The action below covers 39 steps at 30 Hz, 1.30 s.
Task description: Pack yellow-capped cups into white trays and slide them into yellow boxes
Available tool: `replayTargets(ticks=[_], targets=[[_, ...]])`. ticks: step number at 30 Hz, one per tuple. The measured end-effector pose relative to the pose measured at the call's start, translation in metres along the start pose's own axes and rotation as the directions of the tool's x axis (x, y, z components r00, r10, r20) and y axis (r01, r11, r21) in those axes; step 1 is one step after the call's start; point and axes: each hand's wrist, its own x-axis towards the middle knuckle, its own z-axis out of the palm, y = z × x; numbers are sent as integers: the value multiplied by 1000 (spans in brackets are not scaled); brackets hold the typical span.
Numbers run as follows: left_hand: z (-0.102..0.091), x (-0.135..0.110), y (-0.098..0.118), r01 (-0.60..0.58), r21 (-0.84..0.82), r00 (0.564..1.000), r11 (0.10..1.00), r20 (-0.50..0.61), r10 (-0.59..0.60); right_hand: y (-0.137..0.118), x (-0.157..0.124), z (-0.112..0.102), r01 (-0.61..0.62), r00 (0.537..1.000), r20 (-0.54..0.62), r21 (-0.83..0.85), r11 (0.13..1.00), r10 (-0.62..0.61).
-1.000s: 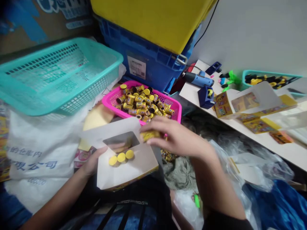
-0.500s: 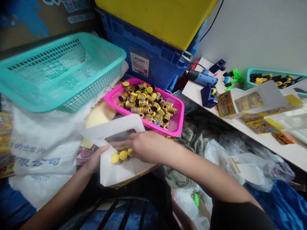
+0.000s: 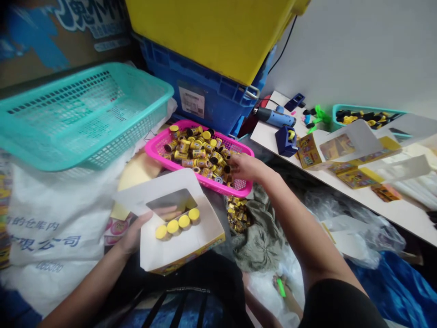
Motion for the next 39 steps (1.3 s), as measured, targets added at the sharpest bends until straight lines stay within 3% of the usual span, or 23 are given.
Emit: replayTargets(ticks=[3, 6, 8, 12, 15, 19, 22, 25, 29, 32, 35, 37, 39], targets=[[-1, 1, -1, 3, -11, 1000, 1000, -4, -3, -35, -31, -39, 111, 988, -133, 288, 951, -76], [-3, 2, -2, 4, -49, 1000, 999, -1, -4, -89, -58, -65, 346, 938, -106, 296, 890, -329], [-4, 2, -2, 8, -64, 1000, 998, 11, -7, -123, -63, -60, 405, 910, 28, 159, 901, -414], [-4, 1, 1, 32, -55, 999, 998, 38, -30, -158, -44, -12, 452, 884, 242, -224, 864, -400], [-4, 1, 1, 15, -26, 999, 1000, 43, -14, -159, -33, 6, 437, 897, 237, -344, 831, -373], [-7, 0, -2, 27, -51, 999, 998, 28, -26, -143, -42, -28, 377, 920, 178, -161, 912, -349], [-8, 1, -4, 39, -62, 999, 997, 29, -37, -117, -38, -57, 123, 992, 29, -42, 992, -122], [-8, 1, -2, 33, -61, 998, 998, 48, -30, -86, -8, -56, -82, 990, -114, 5, 997, 82], [-5, 1, 1, 45, -55, 997, 997, 58, -42, -70, 53, -25, -39, 978, -200, 127, 991, 64], [-2, -1, 2, 27, -31, 999, 999, 47, -26, -75, 80, -8, -16, 989, -145, 107, 994, 32], [-3, -3, 0, -3, -7, 999, 1000, 34, 3, -77, 76, -10, 6, 989, -149, 115, 993, 12], [-5, -2, -2, -21, 6, 999, 1000, 24, 21, -75, 58, -22, 13, 975, -217, 294, 956, 53], [-6, 0, -3, -28, 2, 999, 1000, 32, 28, -77, 28, -39, 90, 970, -238, 547, 832, 51]])
